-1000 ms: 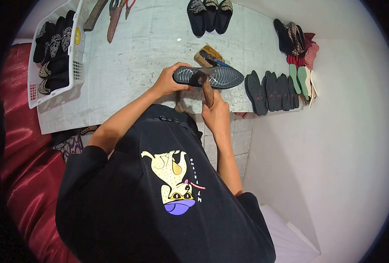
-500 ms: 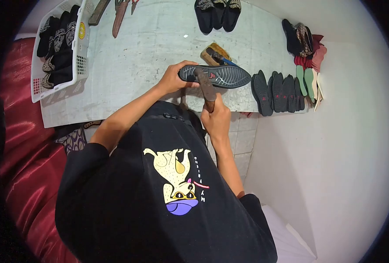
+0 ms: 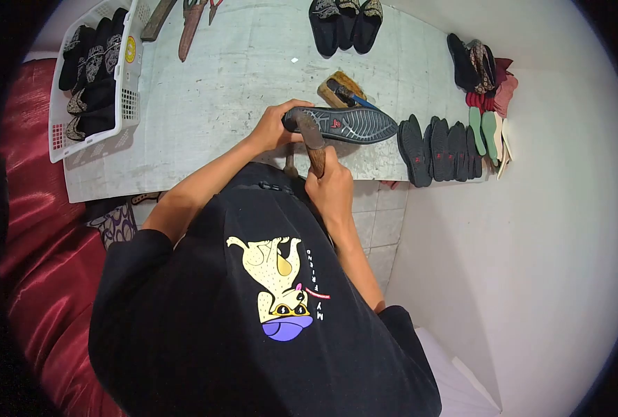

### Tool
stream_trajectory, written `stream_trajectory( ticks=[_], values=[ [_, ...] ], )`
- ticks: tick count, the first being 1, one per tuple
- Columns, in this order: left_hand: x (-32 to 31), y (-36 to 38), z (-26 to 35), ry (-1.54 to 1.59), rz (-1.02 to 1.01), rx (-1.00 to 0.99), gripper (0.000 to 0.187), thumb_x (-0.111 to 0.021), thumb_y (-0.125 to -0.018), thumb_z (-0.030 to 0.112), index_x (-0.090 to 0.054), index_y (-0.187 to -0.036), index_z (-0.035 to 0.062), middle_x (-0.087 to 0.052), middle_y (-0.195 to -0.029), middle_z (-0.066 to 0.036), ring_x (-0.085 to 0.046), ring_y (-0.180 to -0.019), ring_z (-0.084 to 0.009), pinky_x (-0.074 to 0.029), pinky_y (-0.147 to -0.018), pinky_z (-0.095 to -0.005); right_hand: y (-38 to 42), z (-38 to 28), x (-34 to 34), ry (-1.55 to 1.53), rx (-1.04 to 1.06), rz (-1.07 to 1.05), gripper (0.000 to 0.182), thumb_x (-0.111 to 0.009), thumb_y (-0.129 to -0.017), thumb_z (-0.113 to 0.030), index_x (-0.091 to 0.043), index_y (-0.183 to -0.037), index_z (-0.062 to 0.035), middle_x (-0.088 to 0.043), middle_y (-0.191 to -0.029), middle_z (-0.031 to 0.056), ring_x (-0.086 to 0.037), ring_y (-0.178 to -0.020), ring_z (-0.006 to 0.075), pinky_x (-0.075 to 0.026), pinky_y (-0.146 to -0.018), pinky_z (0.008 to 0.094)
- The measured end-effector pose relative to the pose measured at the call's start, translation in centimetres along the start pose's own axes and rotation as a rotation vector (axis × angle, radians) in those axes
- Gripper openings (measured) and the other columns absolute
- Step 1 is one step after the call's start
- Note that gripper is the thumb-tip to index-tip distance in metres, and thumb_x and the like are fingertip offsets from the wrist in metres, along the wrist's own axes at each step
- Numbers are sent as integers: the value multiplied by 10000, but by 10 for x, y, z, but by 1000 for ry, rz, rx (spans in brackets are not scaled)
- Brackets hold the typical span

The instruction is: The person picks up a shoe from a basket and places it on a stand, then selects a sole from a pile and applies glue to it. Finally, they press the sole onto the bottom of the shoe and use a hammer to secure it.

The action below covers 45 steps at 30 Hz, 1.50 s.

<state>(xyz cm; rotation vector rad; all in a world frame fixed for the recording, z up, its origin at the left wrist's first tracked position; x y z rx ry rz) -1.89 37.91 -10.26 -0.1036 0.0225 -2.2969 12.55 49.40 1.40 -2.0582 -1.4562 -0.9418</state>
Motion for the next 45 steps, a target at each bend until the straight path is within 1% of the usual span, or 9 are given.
stream_trajectory(
  ticks=[8, 13, 17, 33, 36, 39, 41, 43, 45],
  values=[
    [0, -1, -1, 24, -2, 46, 691, -948, -697, 87, -666, -1328, 70, -773, -1159, -98, -693, -1072, -139, -545, -967, -333, -8, -6, -6, -10, -46, -22, 177, -663, -865, -5, -562, -1011, 2, -654, -802, 322, -650, -804, 538, -504, -654, 565],
    [1, -1, 2, -59, 44, -4, 669, -971, -698, 164, -690, -1296, 58, -780, -1132, -97, -699, -1037, -124, -548, -953, -320, -20, 3, -5, 68, -90, -92, 207, -665, -864, -13, -573, -1048, -3, -666, -833, 325, -655, -841, 536, -509, -664, 572],
    [4, 0, 2, -65, 69, -46, 681, -982, -675, 321, -710, -1240, 58, -785, -1028, -119, -754, -947, -207, -573, -878, -339, -13, 10, 5, 74, -115, 33, 179, -689, -894, -46, -588, -1032, 10, -656, -797, 309, -654, -816, 533, -526, -643, 464],
    [45, 29, 10, -235, 105, -10, 693, -985, -656, 350, -710, -1224, 63, -775, -1072, -123, -751, -978, -226, -565, -904, -350, -16, 23, 11, 90, -56, 126, 173, -709, -885, -59, -594, -984, 25, -637, -746, 265, -635, -640, 409, -503, -645, 415],
    [50, 29, 7, -226, 94, 6, 691, -987, -657, 333, -709, -1228, 61, -775, -1073, -122, -749, -980, -226, -564, -903, -350, -22, 16, 19, 15, -125, 79, 172, -709, -881, -55, -593, -980, 25, -644, -763, 268, -632, -655, 429, -500, -646, 417],
    [55, 38, 7, -227, 92, 43, 683, -986, -659, 324, -708, -1221, 52, -774, -1070, -129, -751, -977, -233, -566, -900, -348, -23, 26, 24, -15, -115, 169, 178, -677, -858, -35, -589, -999, 29, -682, -838, 321, -665, -835, 535, -535, -688, 520],
    [56, 40, 6, -230, 89, 46, 687, -989, -655, 323, -709, -1222, 54, -775, -1069, -128, -750, -976, -231, -566, -900, -348, -27, 40, 31, 139, -109, 91, 174, -713, -885, -68, -601, -980, 25, -654, -780, 279, -653, -671, 434, -501, -645, 418],
    [57, 39, 5, -245, 91, 106, 691, -991, -649, 319, -711, -1225, 59, -777, -1069, -122, -750, -974, -225, -565, -898, -346, -31, 40, 40, 144, -165, 77, 188, -719, -883, -77, -599, -982, 27, -650, -773, 278, -657, -651, 391, -497, -639, 409],
    [57, 42, 6, -247, 101, 94, 689, -991, -648, 318, -714, -1224, 62, -778, -1067, -121, -751, -970, -226, -566, -893, -346, -27, 38, 45, 41, -143, 214, 162, -677, -871, -41, -570, -972, 25, -670, -788, 308, -674, -812, 528, -528, -673, 490]
  ],
)
Point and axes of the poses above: each hand's wrist, its own y-axis away from the middle knuckle, its own x-axis out of the back of the hand, z = x × y, the point moved 2 cm from there along -y, towards the middle knuckle
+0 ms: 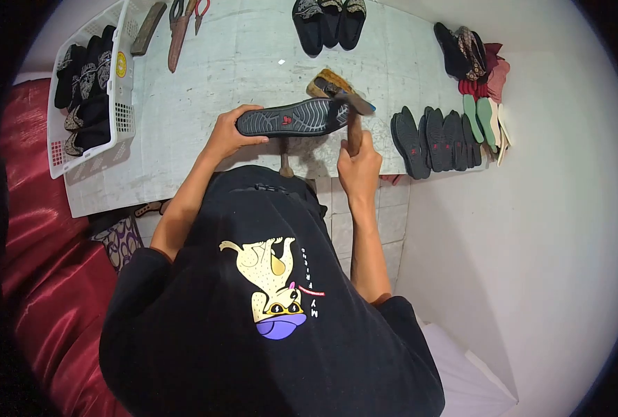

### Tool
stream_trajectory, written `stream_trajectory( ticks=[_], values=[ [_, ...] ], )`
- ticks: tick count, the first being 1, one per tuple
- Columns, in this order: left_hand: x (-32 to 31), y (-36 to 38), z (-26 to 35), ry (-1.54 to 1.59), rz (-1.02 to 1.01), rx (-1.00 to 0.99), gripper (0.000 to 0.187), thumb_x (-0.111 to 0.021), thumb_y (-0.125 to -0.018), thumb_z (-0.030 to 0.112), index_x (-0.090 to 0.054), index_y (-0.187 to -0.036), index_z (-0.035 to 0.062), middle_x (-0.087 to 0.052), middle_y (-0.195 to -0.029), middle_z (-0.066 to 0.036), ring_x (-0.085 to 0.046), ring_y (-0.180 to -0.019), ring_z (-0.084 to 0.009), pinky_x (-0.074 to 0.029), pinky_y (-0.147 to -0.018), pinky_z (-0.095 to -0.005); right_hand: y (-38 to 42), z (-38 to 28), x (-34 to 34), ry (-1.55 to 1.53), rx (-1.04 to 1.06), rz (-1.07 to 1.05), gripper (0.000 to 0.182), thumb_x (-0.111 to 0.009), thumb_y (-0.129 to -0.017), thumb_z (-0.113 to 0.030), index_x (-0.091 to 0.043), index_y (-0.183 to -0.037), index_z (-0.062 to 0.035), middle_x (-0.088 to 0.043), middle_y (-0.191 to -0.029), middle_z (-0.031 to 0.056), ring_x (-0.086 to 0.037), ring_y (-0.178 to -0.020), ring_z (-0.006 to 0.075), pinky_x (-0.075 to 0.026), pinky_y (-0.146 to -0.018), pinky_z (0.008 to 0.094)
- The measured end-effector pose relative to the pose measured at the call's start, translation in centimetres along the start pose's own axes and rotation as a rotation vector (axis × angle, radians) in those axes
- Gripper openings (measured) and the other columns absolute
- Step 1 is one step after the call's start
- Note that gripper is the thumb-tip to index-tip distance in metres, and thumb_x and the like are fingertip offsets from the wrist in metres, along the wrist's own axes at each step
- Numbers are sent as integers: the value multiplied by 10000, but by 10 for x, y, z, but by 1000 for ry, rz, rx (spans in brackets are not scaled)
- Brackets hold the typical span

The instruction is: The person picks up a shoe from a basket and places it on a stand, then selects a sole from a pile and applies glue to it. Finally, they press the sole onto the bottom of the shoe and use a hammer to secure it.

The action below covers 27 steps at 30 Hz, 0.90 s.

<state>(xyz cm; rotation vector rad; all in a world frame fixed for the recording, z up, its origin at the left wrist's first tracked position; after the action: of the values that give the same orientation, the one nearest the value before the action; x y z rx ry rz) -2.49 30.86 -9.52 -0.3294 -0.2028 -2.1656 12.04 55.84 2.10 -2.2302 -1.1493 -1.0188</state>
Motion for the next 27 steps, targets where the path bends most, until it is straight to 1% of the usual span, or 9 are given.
stream_trajectory(
  ticks=[5, 8, 12, 14, 18, 19, 23, 26, 27],
  values=[
    [1, -3, 2, -12, 16, -38, 683, -993, -646, 310, -720, -1223, 66, -780, -1062, -119, -753, -957, -228, -568, -884, -344, 5, 9, 13, 107, -57, -96, 155, -686, -884, -42, -570, -959, 29, -662, -762, 286, -679, -730, 487, -518, -658, 455],
    [3, 1, 1, -8, 0, -30, 674, -992, -648, 307, -724, -1218, 68, -781, -1059, -118, -755, -950, -229, -568, -883, -343, 12, 6, 11, -70, -16, 61, 161, -696, -883, -48, -567, -943, 28, -654, -744, 263, -674, -703, 449, -516, -674, 443],
    [2, 1, -4, 9, 14, -19, 675, -996, -642, 296, -727, -1219, 71, -783, -1053, -112, -755, -947, -221, -568, -883, -342, 17, 24, 3, 31, 27, 64, 202, -728, -897, -87, -560, -910, 25, -631, -712, 216, -618, -629, 336, -496, -652, 420],
    [1, 0, -7, 19, 34, -11, 676, -998, -640, 294, -728, -1219, 72, -783, -1051, -108, -754, -946, -218, -567, -883, -340, 15, 23, 4, -27, -144, -11, 196, -727, -898, -89, -568, -922, 23, -641, -737, 220, -625, -648, 341, -505, -665, 418],
    [6, 8, -4, 6, 25, 27, 688, -1000, -635, 295, -727, -1227, 74, -783, -1048, -101, -748, -941, -210, -566, -880, -334, 22, 27, -6, -167, 8, 153, 200, -734, -899, -90, -568, -918, 20, -642, -721, 198, -612, -626, 271, -498, -653, 395],
    [5, 10, -4, 8, 25, 22, 690, -1000, -635, 299, -727, -1228, 75, -783, -1048, -100, -747, -939, -209, -565, -879, -331, 20, 27, 0, 4, -67, 5, 203, -731, -907, -89, -562, -920, 23, -636, -718, 194, -599, -622, 248, -491, -646, 390],
    [8, 9, -5, 13, 26, 4, 694, -1002, -634, 296, -726, -1230, 75, -784, -1046, -102, -746, -933, -207, -566, -877, -333, 18, 20, 10, 13, -138, -17, 202, -732, -906, -91, -569, -939, 23, -648, -739, 203, -622, -636, 260, -499, -653, 396],
    [9, 10, -1, -11, 22, 20, 704, -1007, -626, 293, -727, -1234, 77, -784, -1050, -98, -748, -944, -209, -565, -885, -332, 18, 21, 8, -107, -30, 104, 207, -738, -907, -99, -575, -941, 24, -650, -735, 204, -634, -640, 257, -497, -647, 393],
    [8, 11, -4, -12, 29, 31, 710, -1009, -623, 296, -728, -1238, 79, -785, -1055, -96, -749, -951, -211, -565, -891, -331, 17, 23, 9, -29, -67, 32, 208, -742, -907, -102, -580, -945, 24, -651, -735, 203, -625, -635, 254, -497, -647, 389]
  ],
)
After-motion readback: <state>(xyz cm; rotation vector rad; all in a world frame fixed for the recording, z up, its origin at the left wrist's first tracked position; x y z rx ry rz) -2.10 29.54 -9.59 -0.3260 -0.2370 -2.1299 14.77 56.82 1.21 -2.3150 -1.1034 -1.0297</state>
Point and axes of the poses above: each hand's wrist, its own y-axis away from the middle knuckle, its own x-axis out of the back of the hand, z = x × y, the point moved 2 cm from there along -y, towards the middle knuckle
